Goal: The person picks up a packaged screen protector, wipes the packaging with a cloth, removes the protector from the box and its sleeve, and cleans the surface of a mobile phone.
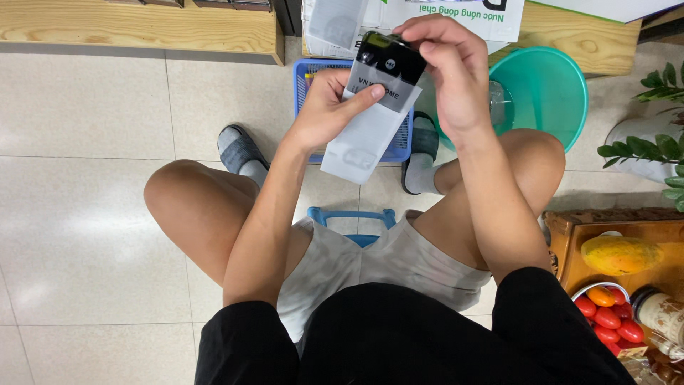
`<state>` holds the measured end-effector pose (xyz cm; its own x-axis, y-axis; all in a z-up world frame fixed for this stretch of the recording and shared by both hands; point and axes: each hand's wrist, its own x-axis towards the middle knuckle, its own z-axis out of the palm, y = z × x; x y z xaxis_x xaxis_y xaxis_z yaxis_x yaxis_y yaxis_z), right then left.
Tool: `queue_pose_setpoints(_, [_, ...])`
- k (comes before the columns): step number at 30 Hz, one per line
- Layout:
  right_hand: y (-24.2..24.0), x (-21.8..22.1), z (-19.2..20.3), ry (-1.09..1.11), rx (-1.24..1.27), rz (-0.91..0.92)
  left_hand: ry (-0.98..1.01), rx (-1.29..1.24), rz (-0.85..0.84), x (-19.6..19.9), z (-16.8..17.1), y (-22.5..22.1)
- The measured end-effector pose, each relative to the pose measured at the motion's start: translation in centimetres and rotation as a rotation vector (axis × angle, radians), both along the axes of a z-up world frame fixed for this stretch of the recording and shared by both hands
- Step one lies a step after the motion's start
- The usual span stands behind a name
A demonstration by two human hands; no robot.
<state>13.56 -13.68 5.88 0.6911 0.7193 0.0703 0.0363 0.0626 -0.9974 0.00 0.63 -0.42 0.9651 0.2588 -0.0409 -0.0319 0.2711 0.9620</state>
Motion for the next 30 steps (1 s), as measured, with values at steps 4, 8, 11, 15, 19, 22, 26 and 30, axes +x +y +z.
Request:
queue_pose_setpoints(4, [0.1,-0.4,0.3,-0.061,0.004,0.055,-0.044,0.031,0.034,0.2,-0.3,0.1])
queue_pose_setpoints(8, [0.0,-0.4,0.6,-0.195,-0.068,0.137,-0.024,0.050,0.060,0.3,0.0,0.2])
queue_pose_setpoints(11, [0.0,-0.4,0.1,-0.232,-0.045,0.177,-0.041,0.069,0.078,0.3,-0.1,0.4])
queue_pose_setpoints(15, [-0.2,-0.4,0.2,-0.388,-0.106,0.232,-0.071,0.109,0.102,0.2,0.4,0.6])
queue_pose_setpoints(19, [-0.1,-0.7,0.5,-0.437,-0.152,0.241,-0.058,0.069,0.121,0.3,-0.2,0.7])
queue_pose_setpoints(22, [0.1,-1.2,0.9,-0.462,-0.215,0.245,-0.046,0.062,0.152,0.5,-0.7,0.9])
queue_pose_setpoints(26, [0.0,-1.2,0.8,-0.398,-0.240,0.269,0.114,0.044,0.231,0.4,0.6,1.2])
queue_pose_setpoints(30, [-0.2,-0.9,0.2,-0.307,-0.252,0.273,0.289,-0.095,0.299,0.2,2.8,1.3])
